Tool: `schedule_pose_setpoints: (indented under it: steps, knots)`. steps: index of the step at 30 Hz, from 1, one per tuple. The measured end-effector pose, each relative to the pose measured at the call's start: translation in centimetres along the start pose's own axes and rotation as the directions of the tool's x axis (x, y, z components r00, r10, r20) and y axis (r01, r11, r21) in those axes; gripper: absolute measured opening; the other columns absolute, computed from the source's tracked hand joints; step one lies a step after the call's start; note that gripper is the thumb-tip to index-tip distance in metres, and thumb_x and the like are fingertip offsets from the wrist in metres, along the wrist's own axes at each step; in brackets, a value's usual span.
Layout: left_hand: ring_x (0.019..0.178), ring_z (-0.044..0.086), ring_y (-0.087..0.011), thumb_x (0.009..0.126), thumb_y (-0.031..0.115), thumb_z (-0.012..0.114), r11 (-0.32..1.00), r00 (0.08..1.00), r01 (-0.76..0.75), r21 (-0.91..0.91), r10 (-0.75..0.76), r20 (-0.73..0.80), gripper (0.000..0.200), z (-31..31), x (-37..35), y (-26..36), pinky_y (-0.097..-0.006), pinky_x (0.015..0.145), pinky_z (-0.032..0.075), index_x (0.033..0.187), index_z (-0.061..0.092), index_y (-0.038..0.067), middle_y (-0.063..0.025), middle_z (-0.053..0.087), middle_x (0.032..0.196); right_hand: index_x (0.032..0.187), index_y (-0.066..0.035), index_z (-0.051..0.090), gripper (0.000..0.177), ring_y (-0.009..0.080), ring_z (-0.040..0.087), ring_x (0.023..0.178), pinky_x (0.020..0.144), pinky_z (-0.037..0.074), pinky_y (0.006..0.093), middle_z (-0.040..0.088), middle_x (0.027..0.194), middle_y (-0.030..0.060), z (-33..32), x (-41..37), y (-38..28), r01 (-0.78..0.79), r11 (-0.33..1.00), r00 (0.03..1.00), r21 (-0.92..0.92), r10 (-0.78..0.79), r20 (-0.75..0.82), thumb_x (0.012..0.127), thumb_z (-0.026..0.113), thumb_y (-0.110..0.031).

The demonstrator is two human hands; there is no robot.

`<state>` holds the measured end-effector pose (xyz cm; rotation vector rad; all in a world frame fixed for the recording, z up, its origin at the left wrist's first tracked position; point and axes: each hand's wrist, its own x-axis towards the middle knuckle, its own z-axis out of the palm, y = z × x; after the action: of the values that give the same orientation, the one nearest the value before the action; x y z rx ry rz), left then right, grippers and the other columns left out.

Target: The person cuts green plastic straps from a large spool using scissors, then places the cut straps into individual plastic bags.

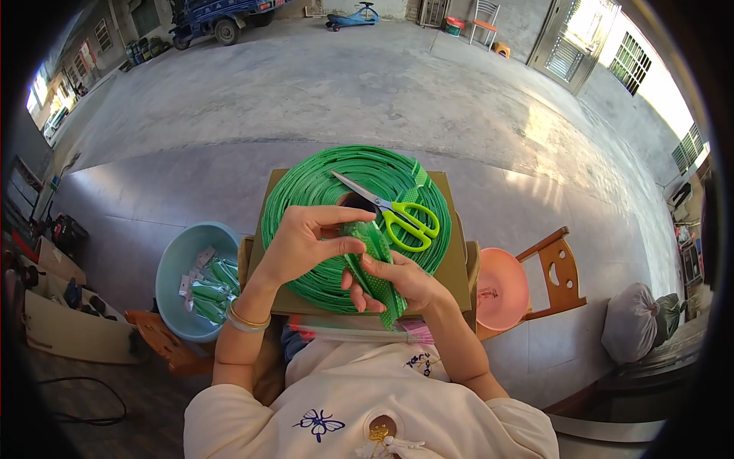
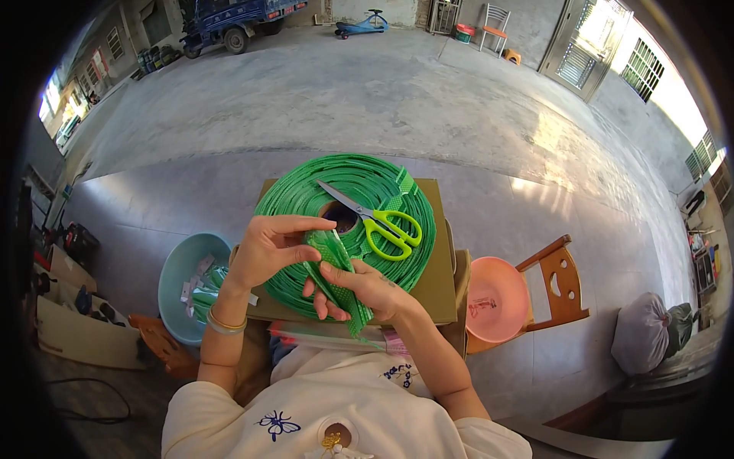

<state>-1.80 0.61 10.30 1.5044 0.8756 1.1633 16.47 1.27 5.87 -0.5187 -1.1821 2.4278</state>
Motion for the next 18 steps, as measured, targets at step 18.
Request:
schedule_pose_setpoints:
  steps: [18]
  knots:
    - [0.069, 0.063, -0.0288, 0.077, 0.001, 0.06, 0.604, 0.935, -0.339, 0.721, 0.133, 0.329, 0.026, -0.6, -0.2, 0.7, -0.0309, 0.058, 0.051, 0.102, 0.059, -0.004, -0.0185, 0.063, 0.09, 0.105, -0.003, 0.052, 0.025, 0.0058, 0.046, 0.047, 0.043, 0.035, 0.0204, 0.059, 0.068, 0.0025, 0.5, 0.2, 0.0, 0.041, 0.895, 0.983, -0.444, -0.117, -0.144, 0.096, 0.04, -0.022]
